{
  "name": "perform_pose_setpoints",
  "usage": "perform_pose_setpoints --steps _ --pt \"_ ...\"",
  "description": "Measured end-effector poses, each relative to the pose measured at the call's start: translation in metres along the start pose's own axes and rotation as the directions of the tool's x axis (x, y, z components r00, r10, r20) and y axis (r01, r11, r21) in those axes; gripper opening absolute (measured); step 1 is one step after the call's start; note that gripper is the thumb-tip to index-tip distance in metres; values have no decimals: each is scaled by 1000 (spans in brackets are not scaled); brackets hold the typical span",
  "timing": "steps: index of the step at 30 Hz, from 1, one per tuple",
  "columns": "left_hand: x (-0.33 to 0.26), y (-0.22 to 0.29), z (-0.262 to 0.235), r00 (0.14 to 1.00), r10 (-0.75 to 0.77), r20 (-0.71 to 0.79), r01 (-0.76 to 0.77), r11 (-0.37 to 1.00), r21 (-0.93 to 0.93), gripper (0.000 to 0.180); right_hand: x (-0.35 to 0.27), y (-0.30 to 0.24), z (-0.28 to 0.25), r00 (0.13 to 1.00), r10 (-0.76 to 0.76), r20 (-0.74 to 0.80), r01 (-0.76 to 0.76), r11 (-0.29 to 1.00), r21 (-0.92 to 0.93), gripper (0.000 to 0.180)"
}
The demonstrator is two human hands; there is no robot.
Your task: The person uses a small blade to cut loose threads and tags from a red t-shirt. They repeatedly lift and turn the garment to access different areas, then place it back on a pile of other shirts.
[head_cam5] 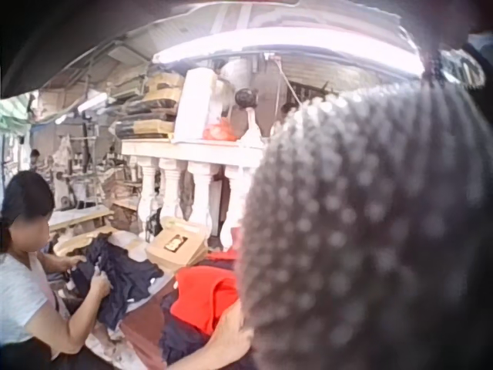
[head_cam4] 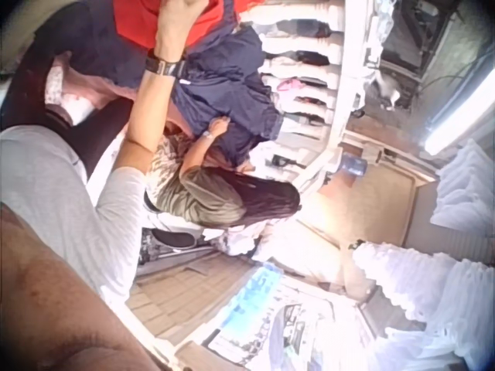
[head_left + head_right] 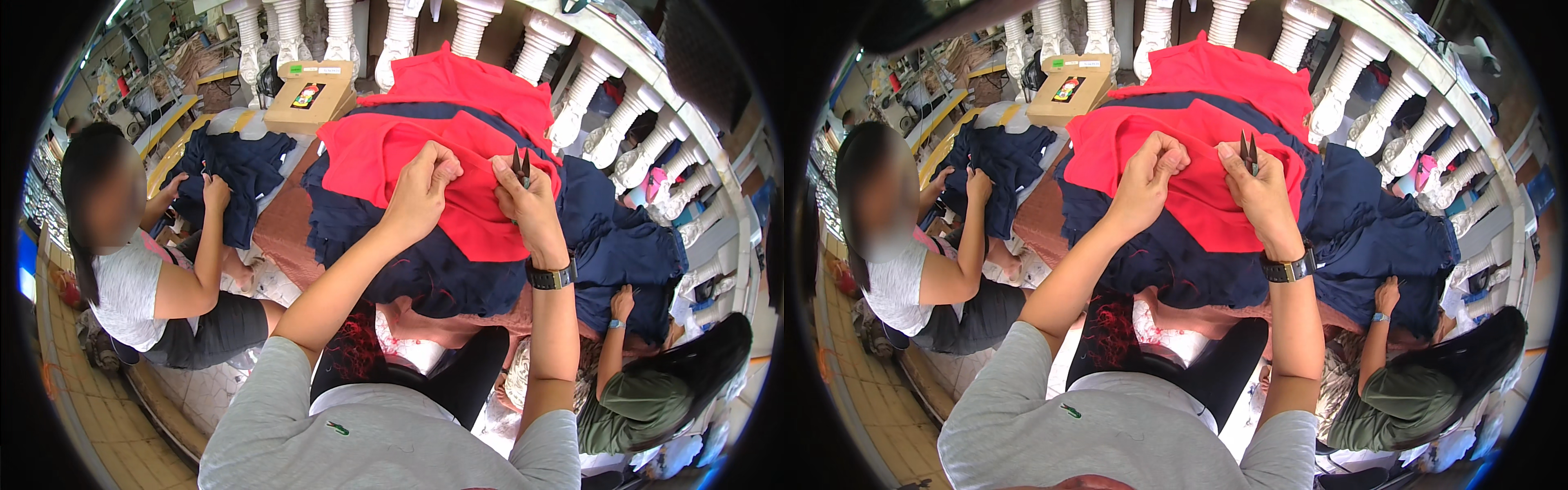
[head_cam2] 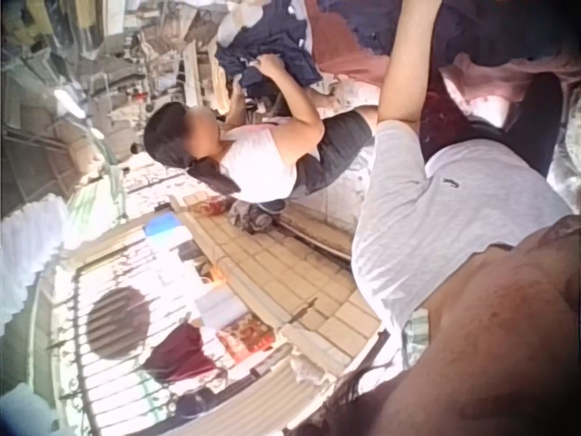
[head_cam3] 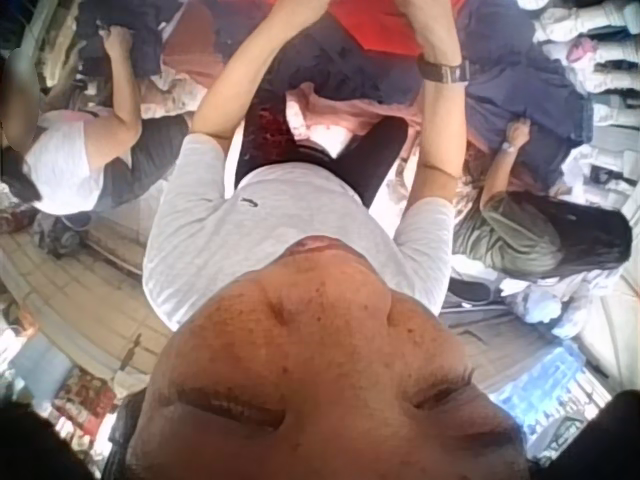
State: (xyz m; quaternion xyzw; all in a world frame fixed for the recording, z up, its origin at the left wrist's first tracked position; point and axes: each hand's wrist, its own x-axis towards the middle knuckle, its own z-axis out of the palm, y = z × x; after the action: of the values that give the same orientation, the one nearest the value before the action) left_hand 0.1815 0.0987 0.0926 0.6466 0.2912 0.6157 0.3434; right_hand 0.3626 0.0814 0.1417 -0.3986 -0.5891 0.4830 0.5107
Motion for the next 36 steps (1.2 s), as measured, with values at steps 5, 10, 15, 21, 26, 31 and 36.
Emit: perform_pose_setpoints --steps 5,10,15,21,26,31,36 --pt "-8 7 6 1000 -18 -23 22 978 208 13 -3 11 7 996 -91 -11 89 992 -94 23" --pt "-4 -13 -7 987 -47 155 69 988 -140 8 -9 7 5 999 -23 -22 22 997 -74 22" --pt "-5 -5 -12 982 -55 180 94 971 -218 11 -22 6 28 840 -504 -202 410 833 -371 38" --pt "-7 1 -15 972 -77 222 136 954 -266 12 -40 23 46 997 -9 -78 -4 986 -169 51" --pt "-7 -1 -20 959 -62 276 138 954 -267 11 -28 26 43 997 -24 -73 8 977 -215 53" --pt "-10 2 -20 959 -43 280 130 945 -301 11 -26 22 47 997 1 -71 -14 983 -184 54" --pt "-11 3 -23 939 51 340 -24 996 -83 11 -21 29 43 999 -24 -44 18 992 -125 52"
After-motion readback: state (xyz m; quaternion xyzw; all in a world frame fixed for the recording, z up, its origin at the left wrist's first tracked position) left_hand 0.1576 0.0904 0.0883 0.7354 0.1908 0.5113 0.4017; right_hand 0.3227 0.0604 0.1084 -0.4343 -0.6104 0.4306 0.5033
